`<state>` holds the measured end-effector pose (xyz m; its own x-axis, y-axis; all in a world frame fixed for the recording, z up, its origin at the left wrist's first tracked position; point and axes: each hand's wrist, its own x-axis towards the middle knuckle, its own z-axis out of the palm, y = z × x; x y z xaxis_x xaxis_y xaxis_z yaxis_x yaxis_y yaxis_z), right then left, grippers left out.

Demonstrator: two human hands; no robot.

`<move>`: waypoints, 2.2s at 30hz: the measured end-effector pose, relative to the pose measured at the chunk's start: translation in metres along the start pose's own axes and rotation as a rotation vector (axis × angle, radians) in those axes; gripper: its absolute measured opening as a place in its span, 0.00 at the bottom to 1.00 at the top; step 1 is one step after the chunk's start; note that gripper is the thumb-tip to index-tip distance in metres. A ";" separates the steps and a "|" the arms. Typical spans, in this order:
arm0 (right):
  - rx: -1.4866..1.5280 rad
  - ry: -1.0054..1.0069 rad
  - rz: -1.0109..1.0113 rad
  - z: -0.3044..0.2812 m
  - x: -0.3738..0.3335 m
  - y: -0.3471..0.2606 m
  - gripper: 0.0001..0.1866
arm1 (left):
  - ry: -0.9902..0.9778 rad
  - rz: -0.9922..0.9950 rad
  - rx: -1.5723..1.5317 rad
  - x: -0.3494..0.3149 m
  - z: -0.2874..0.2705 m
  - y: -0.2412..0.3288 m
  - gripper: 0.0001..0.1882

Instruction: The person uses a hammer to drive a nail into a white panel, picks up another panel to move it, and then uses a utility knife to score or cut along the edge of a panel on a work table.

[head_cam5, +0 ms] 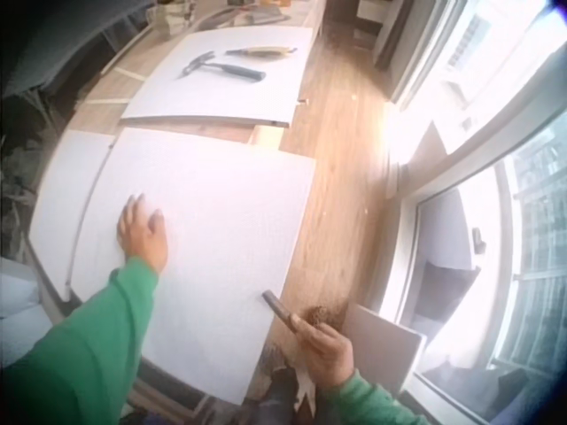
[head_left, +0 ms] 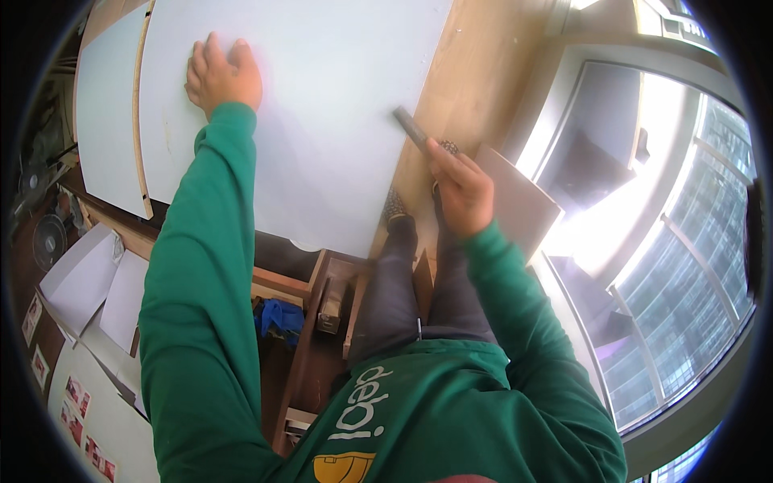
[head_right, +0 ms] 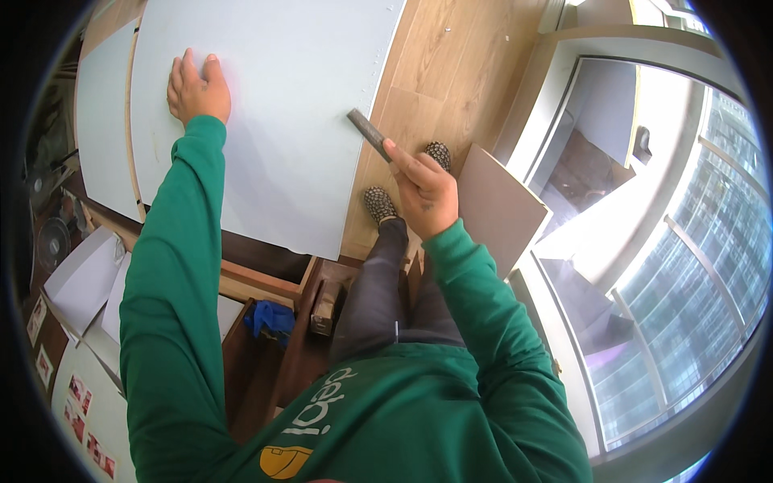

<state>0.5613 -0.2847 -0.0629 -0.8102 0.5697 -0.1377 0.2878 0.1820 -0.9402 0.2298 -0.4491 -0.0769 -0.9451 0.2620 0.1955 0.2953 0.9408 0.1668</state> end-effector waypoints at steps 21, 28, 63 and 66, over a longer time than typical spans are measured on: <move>0.043 0.084 0.079 0.004 0.051 -0.013 0.20 | -0.001 0.010 -0.054 0.001 0.001 0.005 0.33; -0.177 -0.193 -0.092 0.001 -0.050 -0.012 0.23 | 0.017 0.014 -0.069 0.000 0.004 -0.001 0.33; 0.147 0.070 0.440 0.026 0.035 -0.018 0.15 | -0.015 0.014 -0.033 0.001 0.004 0.003 0.33; -0.043 0.031 0.289 0.017 -0.004 -0.012 0.15 | -0.025 0.003 -0.043 -0.001 0.000 0.003 0.33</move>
<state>0.5524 -0.3028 -0.0568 -0.6756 0.6269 -0.3880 0.5263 0.0416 -0.8493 0.2318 -0.4471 -0.0765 -0.9472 0.2706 0.1720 0.3034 0.9300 0.2076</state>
